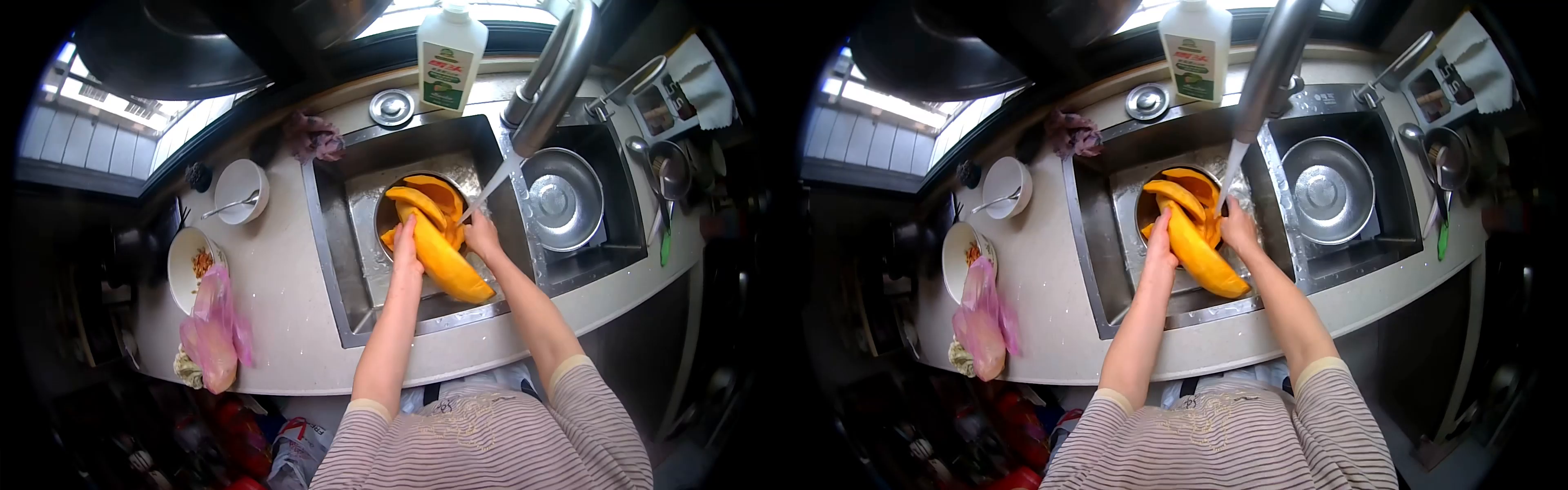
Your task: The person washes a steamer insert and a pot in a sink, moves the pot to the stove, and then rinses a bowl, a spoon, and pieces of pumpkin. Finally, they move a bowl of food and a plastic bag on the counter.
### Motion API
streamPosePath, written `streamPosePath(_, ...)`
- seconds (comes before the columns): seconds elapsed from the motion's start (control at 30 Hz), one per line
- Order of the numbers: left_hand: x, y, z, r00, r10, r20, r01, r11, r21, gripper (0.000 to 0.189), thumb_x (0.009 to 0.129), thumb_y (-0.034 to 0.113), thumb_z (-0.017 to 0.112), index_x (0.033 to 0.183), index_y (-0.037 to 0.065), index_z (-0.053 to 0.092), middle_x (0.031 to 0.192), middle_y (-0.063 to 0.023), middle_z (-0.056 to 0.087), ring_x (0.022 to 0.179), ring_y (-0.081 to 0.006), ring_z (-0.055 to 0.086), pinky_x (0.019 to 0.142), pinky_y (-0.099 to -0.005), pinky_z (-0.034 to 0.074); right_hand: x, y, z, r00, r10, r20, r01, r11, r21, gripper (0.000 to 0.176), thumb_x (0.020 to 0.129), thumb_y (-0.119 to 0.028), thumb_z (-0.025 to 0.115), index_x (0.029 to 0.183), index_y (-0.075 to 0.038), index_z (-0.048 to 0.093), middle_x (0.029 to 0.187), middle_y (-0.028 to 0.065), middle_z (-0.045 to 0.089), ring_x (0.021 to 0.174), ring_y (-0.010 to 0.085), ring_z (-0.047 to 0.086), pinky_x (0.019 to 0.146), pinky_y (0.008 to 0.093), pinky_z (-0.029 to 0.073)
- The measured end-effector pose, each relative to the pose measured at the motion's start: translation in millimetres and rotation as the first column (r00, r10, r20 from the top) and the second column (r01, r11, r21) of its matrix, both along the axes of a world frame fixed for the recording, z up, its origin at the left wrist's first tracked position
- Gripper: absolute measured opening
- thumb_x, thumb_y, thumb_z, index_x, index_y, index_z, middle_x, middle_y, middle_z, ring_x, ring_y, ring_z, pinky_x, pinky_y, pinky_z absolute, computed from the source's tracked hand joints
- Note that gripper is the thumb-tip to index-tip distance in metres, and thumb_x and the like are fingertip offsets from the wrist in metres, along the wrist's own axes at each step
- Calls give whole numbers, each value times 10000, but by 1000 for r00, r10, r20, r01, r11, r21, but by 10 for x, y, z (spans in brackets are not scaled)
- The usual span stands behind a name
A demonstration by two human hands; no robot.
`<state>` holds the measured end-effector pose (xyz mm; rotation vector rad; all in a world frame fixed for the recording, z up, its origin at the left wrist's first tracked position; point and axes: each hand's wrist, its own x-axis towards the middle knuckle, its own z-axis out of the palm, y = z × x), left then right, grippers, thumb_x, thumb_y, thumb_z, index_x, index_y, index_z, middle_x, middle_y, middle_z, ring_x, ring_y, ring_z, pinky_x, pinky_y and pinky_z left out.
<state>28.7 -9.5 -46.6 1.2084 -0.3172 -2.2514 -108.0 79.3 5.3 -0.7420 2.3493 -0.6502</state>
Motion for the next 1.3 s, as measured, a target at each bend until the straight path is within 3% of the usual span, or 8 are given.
streamPosePath(0.2, -264, 375, 210, 846, -84, 526, 277, 913, -300, 598, 834, 195, 593, 1336, 57, 298, 1243, -130, 469, 1041, -252, 522, 811, -361, 456, -129, 318, -247, 953, -132, 272, 160, 983, -84, 529, 782, -259, 601, 1196, 27, 440, 1091, 252, 574, 1029, 374, 553, 896, 412, 416)
streamPosePath(0.37, -298, 630, 582, 904, -87, 420, 164, 975, -152, 715, 786, 166, 664, 1347, 34, 241, 1252, -173, 442, 1094, -267, 495, 898, -343, 427, -31, 559, -19, 575, -56, 817, 263, 957, -120, 553, 775, -323, 644, 1175, 23, 484, 1075, 187, 608, 978, 297, 595, 841, 374, 449)
streamPosePath(0.5, -226, 411, 486, 964, -81, 252, 121, 981, -149, 425, 773, 280, 683, 1110, 76, 523, 964, -97, 617, 859, -245, 605, 726, -443, 515, 282, 433, 716, 935, 299, 189, -258, 942, -214, 395, 729, -260, 658, 977, 26, 545, 907, 183, 632, 790, 305, 629, 735, 384, 482)
streamPosePath(0.77, 397, 250, 868, 966, -250, -70, 259, 899, 354, 375, 693, 14, 525, 1067, 9, 553, 1015, -159, 617, 933, -326, 587, 884, -427, 464, 905, 432, 1220, 512, 684, -520, -793, 608, 20, 178, 676, -109, 575, 836, -32, 565, 756, 136, 583, 702, 285, 580, 622, 392, 466)
streamPosePath(0.8, 400, 302, 921, 971, -235, -53, 238, 909, 342, 386, 690, -4, 525, 1075, 12, 547, 1027, -159, 611, 947, -328, 581, 895, -428, 458, 900, 482, 1287, 378, 722, -579, -819, 552, 153, 174, 671, -101, 568, 833, -37, 569, 748, 122, 575, 690, 264, 572, 613, 369, 464)
streamPosePath(1.0, 219, 376, 869, 993, 9, -118, 10, 987, 163, 486, 708, -57, 513, 1184, 35, 480, 1206, -144, 524, 1136, -325, 477, 995, -471, 362, 491, 641, 946, 550, 495, -673, -774, 605, -187, 224, 696, -140, 561, 897, -53, 612, 819, 42, 578, 806, 215, 560, 761, 438, 424)
streamPosePath(1.07, 86, 272, 673, 981, 92, -173, -58, 979, 197, 501, 730, -56, 518, 1217, 40, 453, 1253, -138, 489, 1182, -323, 441, 1021, -482, 329, 229, 611, 685, 532, 492, -689, -753, 648, -118, 331, 758, -162, 524, 1077, -87, 574, 1033, 73, 576, 1005, 264, 525, 939, 556, 308)
streamPosePath(1.3, -238, 241, -47, 979, 136, -153, -72, 930, 360, 386, 850, 31, 525, 1226, 83, 453, 1261, -112, 485, 1188, -294, 445, 1022, -489, 336, -44, 281, -41, 385, 637, -668, -594, 725, 349, 472, 833, -216, 429, 1262, -17, 438, 1356, 157, 382, 1301, 316, 296, 1077, 529, 134)
